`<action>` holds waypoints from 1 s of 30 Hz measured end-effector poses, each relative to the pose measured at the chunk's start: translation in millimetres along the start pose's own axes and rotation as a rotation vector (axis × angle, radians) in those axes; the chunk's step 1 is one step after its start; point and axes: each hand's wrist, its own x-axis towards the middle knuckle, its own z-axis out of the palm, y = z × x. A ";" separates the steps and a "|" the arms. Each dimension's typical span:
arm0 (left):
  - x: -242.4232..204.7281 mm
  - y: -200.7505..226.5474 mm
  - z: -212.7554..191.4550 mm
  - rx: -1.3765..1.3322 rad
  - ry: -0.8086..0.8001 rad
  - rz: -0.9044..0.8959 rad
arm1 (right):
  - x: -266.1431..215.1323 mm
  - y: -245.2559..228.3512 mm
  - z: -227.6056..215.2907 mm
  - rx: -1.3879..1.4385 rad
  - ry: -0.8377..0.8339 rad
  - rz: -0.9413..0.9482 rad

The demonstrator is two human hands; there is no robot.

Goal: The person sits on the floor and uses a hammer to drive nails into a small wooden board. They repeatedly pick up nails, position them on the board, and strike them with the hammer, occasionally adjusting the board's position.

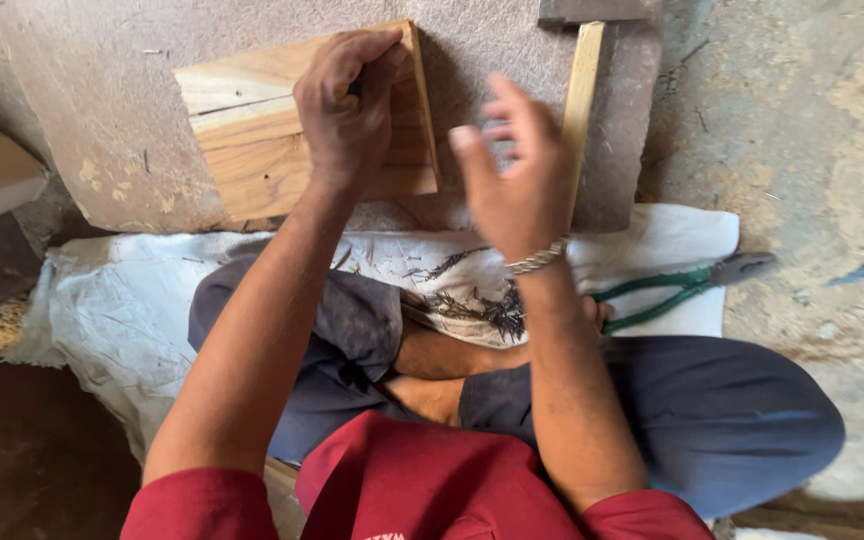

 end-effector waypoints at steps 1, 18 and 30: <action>1.0 -0.5 0.9 -0.020 0.018 0.025 | -2.8 -2.4 -13.1 -0.137 0.060 -0.006; -7.1 -14.6 3.8 0.010 -0.070 -0.210 | -37.1 -23.6 -55.2 0.770 -0.117 0.597; -9.1 -26.2 11.9 0.011 -0.014 -0.166 | -78.0 -105.1 -23.6 -0.442 -0.070 -0.384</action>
